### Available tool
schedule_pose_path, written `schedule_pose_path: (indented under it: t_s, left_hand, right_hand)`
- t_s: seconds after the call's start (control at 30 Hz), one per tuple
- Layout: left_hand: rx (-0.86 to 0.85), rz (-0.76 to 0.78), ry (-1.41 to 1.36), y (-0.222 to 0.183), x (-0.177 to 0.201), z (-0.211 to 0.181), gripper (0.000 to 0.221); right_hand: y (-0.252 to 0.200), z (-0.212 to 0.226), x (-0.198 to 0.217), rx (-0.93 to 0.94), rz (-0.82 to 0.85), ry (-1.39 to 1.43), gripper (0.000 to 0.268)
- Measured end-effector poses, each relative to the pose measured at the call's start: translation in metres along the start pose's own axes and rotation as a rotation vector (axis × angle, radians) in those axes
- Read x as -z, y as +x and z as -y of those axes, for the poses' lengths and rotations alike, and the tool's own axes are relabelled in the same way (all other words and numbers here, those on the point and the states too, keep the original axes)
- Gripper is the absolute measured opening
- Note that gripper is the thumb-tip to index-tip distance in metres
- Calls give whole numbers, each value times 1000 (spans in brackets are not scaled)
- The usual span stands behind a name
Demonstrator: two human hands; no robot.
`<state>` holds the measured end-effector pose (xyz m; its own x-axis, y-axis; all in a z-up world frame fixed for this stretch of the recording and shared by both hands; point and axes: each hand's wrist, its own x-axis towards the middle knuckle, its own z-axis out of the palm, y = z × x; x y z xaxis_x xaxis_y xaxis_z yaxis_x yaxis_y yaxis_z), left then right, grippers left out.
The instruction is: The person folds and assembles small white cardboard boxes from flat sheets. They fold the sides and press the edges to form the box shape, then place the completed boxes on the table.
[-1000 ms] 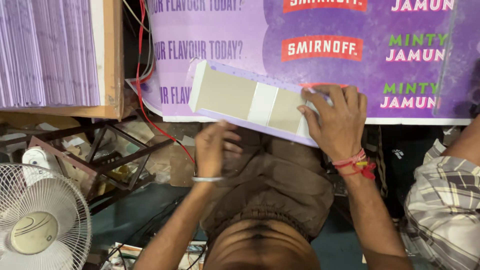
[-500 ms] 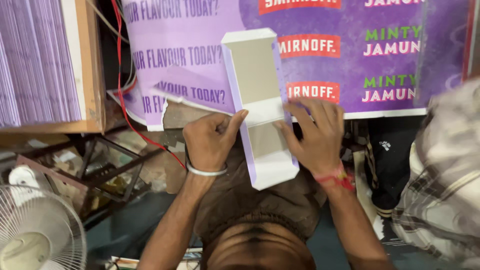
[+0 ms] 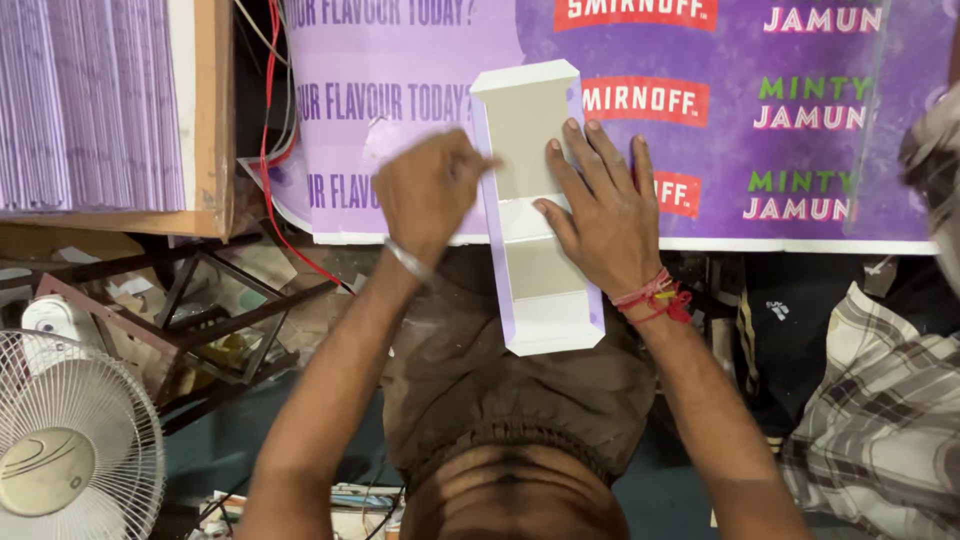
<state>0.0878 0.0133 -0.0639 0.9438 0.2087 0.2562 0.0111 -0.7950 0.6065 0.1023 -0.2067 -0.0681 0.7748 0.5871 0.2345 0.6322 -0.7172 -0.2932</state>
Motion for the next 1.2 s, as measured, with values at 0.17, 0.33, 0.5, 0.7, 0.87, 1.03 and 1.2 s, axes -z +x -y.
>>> schedule_pose_path:
  t_s: [0.17,0.33,0.5,0.7,0.87,1.03,1.2]
  left_hand:
    - [108,-85,-3,57,-14,17,28]
    - [130,-104,-348,31,-9,20,32]
    - [-186,-6,-169,14,-8,27,86]
    - [-217,26,-131,28,-11,20,103]
    - [-188,64,-65,31,-14,21,112]
    - [-211,51,-45,34,-16,21,115]
    - [-207,50,-48,32,-16,21,116]
  right_hand:
    - [4,2,8,-10,-31,-12,55]
    - [16,-5,12,-9,-109,64,36]
    - [38,-34,4,-66,-152,46,27]
    - [53,-57,11,-87,-110,71,48]
    - [53,-62,10,-56,-85,39,52]
    - [56,-66,11,-49,-57,22,55]
    - [63,-62,18,-33,-4,-35,60]
